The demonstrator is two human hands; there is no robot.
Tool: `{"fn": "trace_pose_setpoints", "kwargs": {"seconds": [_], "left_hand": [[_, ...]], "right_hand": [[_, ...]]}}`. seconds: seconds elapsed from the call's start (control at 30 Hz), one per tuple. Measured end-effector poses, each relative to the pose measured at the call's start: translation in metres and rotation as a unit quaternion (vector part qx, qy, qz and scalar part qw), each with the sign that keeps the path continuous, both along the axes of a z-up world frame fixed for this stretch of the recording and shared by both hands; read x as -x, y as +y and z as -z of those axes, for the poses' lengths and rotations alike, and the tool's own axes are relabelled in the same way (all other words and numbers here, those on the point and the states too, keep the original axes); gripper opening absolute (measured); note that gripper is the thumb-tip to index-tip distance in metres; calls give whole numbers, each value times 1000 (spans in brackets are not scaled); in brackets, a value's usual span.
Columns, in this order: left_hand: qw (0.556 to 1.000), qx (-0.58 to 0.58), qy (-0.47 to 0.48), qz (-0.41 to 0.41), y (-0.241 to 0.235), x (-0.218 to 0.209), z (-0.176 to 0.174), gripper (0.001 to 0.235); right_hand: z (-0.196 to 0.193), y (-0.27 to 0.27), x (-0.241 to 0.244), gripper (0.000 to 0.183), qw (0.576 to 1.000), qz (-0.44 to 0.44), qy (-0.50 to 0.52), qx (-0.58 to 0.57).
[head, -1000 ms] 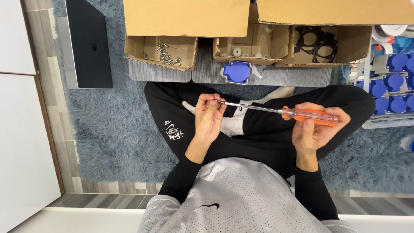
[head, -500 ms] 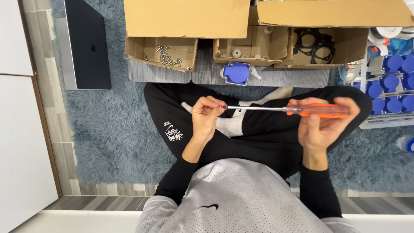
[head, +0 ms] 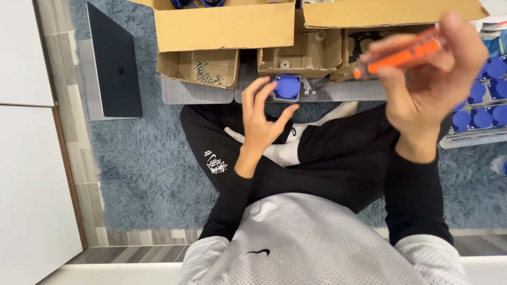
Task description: The person sits on the floor and assembles a blue electrical socket into a white wall box. They insert the socket, then use a screwdriver to tighten screws on the sides to secure it in place.
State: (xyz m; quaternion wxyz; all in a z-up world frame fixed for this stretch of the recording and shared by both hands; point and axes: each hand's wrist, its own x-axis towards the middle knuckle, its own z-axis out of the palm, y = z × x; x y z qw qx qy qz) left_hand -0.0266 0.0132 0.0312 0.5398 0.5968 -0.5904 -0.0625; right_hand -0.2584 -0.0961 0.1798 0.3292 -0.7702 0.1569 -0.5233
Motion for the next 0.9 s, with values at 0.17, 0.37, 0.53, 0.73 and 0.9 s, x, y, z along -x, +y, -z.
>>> {"fn": "trace_pose_setpoints", "kwargs": {"seconds": [0.17, 0.37, 0.53, 0.73, 0.9], "left_hand": [[998, -52, -13, -27, -10, 10, 9, 74], [999, -38, 3, -31, -15, 14, 24, 75], [999, -22, -7, -47, -18, 14, 26, 73], [998, -17, -22, -56, -20, 13, 36, 71], [997, -22, -30, -73, -21, 15, 51, 74]], "right_hand": [[-4, -17, -14, 72, 998, -8, 32, 51], [-4, -20, -21, 63, 997, 5, 79, 14], [-5, -25, -34, 60, 996, -19, 86, 29], [-33, -25, -40, 57, 980, -40, 188, 54], [0, -50, -39, 55, 971, 35, 188, 145]]}}
